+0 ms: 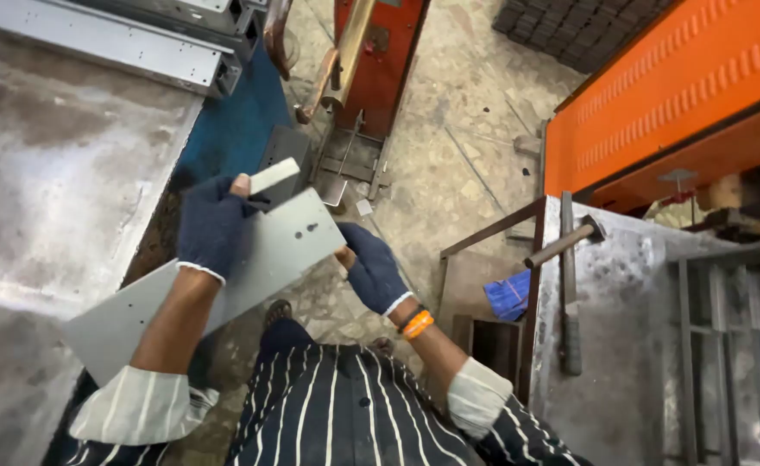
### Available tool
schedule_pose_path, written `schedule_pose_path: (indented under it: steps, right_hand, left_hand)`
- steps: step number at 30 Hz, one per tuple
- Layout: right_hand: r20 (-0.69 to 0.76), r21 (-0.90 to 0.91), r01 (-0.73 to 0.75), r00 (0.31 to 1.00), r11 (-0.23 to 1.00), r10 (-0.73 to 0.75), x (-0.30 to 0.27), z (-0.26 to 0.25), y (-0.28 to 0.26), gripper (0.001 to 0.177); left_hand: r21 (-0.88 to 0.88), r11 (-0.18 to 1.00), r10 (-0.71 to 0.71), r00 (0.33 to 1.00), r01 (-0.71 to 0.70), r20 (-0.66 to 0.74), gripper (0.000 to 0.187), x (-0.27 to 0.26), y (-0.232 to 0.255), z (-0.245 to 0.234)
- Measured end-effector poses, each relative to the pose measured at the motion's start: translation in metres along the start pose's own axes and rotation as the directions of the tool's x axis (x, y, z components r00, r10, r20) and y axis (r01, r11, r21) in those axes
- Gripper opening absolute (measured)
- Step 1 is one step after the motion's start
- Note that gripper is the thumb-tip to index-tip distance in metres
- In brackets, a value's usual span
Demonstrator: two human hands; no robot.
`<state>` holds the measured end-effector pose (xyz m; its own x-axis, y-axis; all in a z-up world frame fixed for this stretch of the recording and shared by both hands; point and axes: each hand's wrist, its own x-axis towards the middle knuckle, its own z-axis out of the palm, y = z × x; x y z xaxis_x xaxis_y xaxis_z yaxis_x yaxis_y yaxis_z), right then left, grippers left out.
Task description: Assembling metal components using a spot welding machine and smoothing edges with a hand file.
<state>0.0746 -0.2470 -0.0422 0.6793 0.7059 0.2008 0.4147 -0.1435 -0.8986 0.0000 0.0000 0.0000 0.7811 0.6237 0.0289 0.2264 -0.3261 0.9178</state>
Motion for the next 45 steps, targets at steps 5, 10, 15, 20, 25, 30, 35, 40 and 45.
schedule_pose_path:
  steps: [5, 10, 15, 20, 25, 30, 35, 40, 45]
  right_hand:
    - [-0.016, 0.064, 0.022, 1.0, 0.998, -0.021, 0.037, 0.014, -0.01, 0.053]
    - [-0.038, 0.028, -0.142, 0.989, 0.989, 0.143, 0.067, 0.024, -0.028, 0.054]
    - [-0.307, -0.086, 0.081, 0.946, 0.993, -0.104, 0.082, 0.032, -0.03, 0.065]
    - [-0.313, 0.026, 0.07, 0.948, 0.997, -0.058, 0.098, 0.04, -0.016, 0.11]
    - [-0.374, -0.057, 0.043, 0.925, 0.997, -0.061, 0.13, 0.038, -0.008, 0.13]
    - [-0.394, -0.016, 0.089, 0.915, 0.996, -0.088, 0.163, 0.025, 0.002, 0.134]
    - [-0.294, 0.028, 0.107, 0.951, 0.994, -0.095, 0.181, 0.008, 0.012, 0.133]
    - [-0.223, 0.17, 0.025, 0.975, 0.985, 0.014, 0.188, -0.001, 0.009, 0.125]
    - [-0.262, 0.245, 0.026, 0.964, 0.969, 0.04, 0.187, 0.009, 0.008, 0.112]
  left_hand:
    - [0.075, 0.997, 0.031, 0.987, -0.019, -0.157, 0.042, 0.004, 0.0, -0.02]
    - [-0.263, 0.965, -0.062, 0.975, 0.004, -0.212, 0.043, 0.026, -0.017, -0.027]
    - [-0.285, 0.95, -0.173, 0.976, 0.13, -0.13, 0.042, 0.051, 0.012, -0.028]
    - [-0.204, 0.971, -0.123, 0.992, 0.124, 0.016, 0.045, 0.088, -0.008, -0.021]
    - [-0.196, 0.971, -0.12, 0.987, 0.14, 0.107, 0.045, 0.128, -0.01, -0.024]
    - [-0.474, 0.799, -0.232, 0.917, 0.371, 0.325, 0.042, 0.168, -0.024, -0.014]
    - [-0.582, 0.65, -0.289, 0.867, 0.489, 0.406, 0.037, 0.182, -0.016, -0.009]
    - [-0.627, 0.622, -0.292, 0.882, 0.469, 0.37, 0.033, 0.188, -0.008, -0.004]
    - [-0.444, 0.818, -0.315, 0.93, 0.366, 0.188, 0.042, 0.194, -0.034, 0.007]
